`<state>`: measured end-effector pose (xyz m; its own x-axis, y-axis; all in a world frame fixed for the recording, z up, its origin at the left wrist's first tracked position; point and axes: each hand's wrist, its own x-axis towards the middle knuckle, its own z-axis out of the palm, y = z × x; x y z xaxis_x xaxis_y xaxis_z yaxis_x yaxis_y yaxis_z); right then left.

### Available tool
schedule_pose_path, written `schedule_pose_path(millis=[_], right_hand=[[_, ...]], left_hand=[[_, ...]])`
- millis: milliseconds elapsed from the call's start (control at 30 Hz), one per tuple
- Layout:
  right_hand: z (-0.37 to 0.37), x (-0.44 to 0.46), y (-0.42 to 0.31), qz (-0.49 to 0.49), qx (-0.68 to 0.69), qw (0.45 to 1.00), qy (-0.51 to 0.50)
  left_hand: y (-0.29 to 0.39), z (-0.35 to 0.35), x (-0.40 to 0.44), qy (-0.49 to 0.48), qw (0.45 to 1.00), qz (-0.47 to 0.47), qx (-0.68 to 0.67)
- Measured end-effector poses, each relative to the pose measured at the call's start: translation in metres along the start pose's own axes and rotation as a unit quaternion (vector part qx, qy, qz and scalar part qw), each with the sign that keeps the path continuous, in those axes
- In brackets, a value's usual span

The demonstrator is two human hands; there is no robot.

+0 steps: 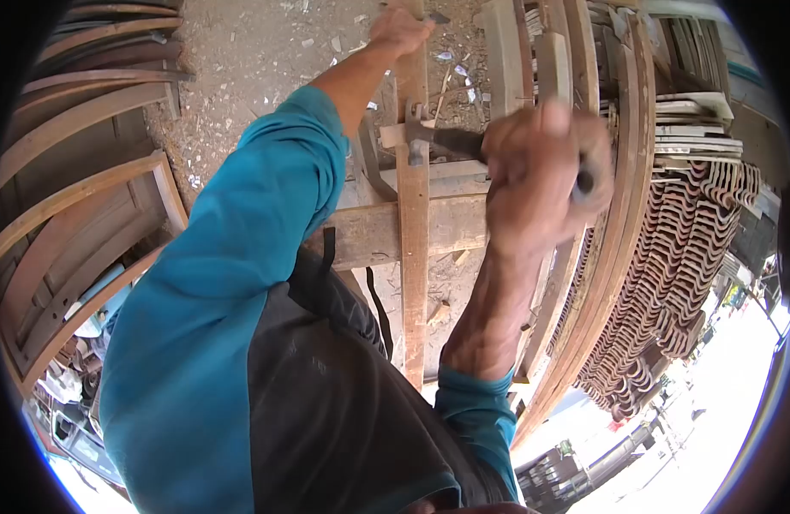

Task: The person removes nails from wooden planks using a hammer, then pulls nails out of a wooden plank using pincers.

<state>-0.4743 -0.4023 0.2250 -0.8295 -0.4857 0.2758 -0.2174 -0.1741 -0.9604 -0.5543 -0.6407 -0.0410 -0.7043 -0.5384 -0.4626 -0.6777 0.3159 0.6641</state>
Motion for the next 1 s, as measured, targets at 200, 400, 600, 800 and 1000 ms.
schedule_pose_path(millis=[200, 400, 600, 800, 1000], right_hand=[[-0.049, -0.110, 0.011, -0.121, 0.124, 0.983, 0.058], [-0.067, -0.143, 0.011, -0.113, 0.054, 0.978, 0.167], [-0.055, -0.156, -0.015, -0.212, 0.025, 0.943, 0.256], [-0.065, -0.211, -0.055, -0.257, 0.007, 0.920, 0.297], [-0.084, -0.330, -0.124, -0.042, -0.071, 0.947, 0.311]], left_hand=[[-0.050, 0.016, -0.004, 0.184, 0.972, 0.130, 0.073], [-0.036, 0.018, -0.175, -0.002, 0.937, 0.344, 0.061], [-0.046, -0.005, -0.218, -0.117, 0.893, 0.397, 0.176], [-0.012, 0.009, -0.247, -0.174, 0.829, 0.491, 0.202], [0.032, 0.106, -0.355, -0.264, 0.738, 0.618, 0.063]])
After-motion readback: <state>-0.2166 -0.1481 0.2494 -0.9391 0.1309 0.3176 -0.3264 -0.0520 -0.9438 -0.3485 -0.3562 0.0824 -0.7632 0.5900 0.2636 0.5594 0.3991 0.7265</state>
